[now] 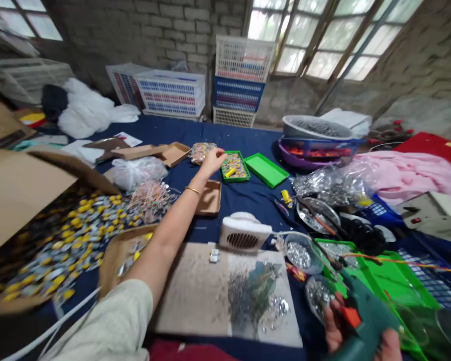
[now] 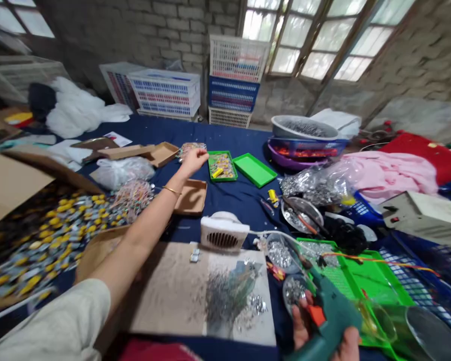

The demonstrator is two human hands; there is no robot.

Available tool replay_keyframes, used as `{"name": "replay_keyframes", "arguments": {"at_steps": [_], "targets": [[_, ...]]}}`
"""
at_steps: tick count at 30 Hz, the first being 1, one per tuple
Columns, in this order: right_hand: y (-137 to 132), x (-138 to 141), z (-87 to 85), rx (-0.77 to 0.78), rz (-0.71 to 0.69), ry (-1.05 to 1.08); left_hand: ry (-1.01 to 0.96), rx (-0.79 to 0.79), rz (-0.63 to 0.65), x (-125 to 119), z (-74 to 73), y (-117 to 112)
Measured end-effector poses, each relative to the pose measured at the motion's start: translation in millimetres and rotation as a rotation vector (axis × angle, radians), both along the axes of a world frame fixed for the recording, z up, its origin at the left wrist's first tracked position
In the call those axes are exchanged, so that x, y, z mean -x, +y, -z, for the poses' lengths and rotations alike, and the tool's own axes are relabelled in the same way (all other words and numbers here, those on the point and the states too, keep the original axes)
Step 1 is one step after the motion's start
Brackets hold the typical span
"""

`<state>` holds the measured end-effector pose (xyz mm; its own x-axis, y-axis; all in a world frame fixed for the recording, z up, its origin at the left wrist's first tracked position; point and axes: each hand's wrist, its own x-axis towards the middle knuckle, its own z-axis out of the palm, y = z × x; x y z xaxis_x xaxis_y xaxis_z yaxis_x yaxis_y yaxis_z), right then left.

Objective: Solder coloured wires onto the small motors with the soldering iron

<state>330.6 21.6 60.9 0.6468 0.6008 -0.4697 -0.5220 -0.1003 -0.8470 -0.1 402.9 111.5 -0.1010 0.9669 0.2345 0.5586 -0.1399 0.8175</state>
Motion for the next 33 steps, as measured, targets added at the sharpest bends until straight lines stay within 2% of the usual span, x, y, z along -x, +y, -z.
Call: {"name": "replay_keyframes", "arguments": {"at_steps": [2, 4, 6, 8, 9, 11, 13, 15, 19, 22, 25, 28, 30, 31, 33], "targets": [[-8.1, 16.1, -10.0, -0.054, -0.011, -0.054, -0.051, -0.164, 0.019, 32.3, -4.3, -65.7], [-18.4, 31.2, -15.7, -0.047, -0.074, -0.075, 0.008, -0.169, 0.027, 72.1, 0.7, -145.2], [-30.2, 45.0, -19.3, -0.017, -0.143, -0.093, 0.097, -0.053, -0.037, 112.7, 11.8, -226.2], [-40.8, 56.0, -21.9, 0.028, -0.201, -0.091, 0.179, 0.07, -0.191, 147.6, 28.0, -295.3], [-44.6, 60.3, -22.6, 0.043, -0.233, -0.096, 0.229, 0.127, -0.274, 161.5, 37.4, -322.0], [-47.6, 66.7, -21.7, 0.041, -0.309, -0.117, 0.331, 0.252, -0.314, 180.5, 56.7, -356.8], [-43.6, 71.1, -18.7, 0.003, -0.369, -0.148, 0.411, 0.325, -0.271, 187.2, 72.5, -369.0], [-35.1, 74.3, -15.7, -0.021, -0.378, -0.134, 0.486, 0.317, -0.185, 183.8, 82.6, -365.8], [-21.9, 80.1, -16.7, 0.009, -0.356, -0.046, 0.616, 0.327, -0.004, 167.5, 91.1, -345.5], [-24.0, 82.8, -20.5, 0.026, -0.34, -0.081, 0.668, 0.378, 0.024, 165.3, 94.3, -338.7], [-29.6, 81.0, -21.4, 0.007, -0.341, -0.137, 0.659, 0.285, -0.043, 173.6, 93.7, -345.0], [-29.7, 77.4, -19.2, -0.019, -0.332, -0.151, 0.553, 0.053, -0.29, 180.5, 87.5, -357.2], [-26.2, 76.8, -17.7, -0.027, -0.334, -0.144, 0.377, -0.106, -0.43, 178.3, 81.4, -362.6], [-24.1, 77.2, -17.1, -0.031, -0.342, -0.141, 0.253, -0.155, -0.454, 174.8, 78.2, -363.5], [-20.6, 78.7, -16.3, -0.048, -0.365, -0.122, -0.026, -0.168, -0.426, 164.4, 70.6, -361.8]]}}
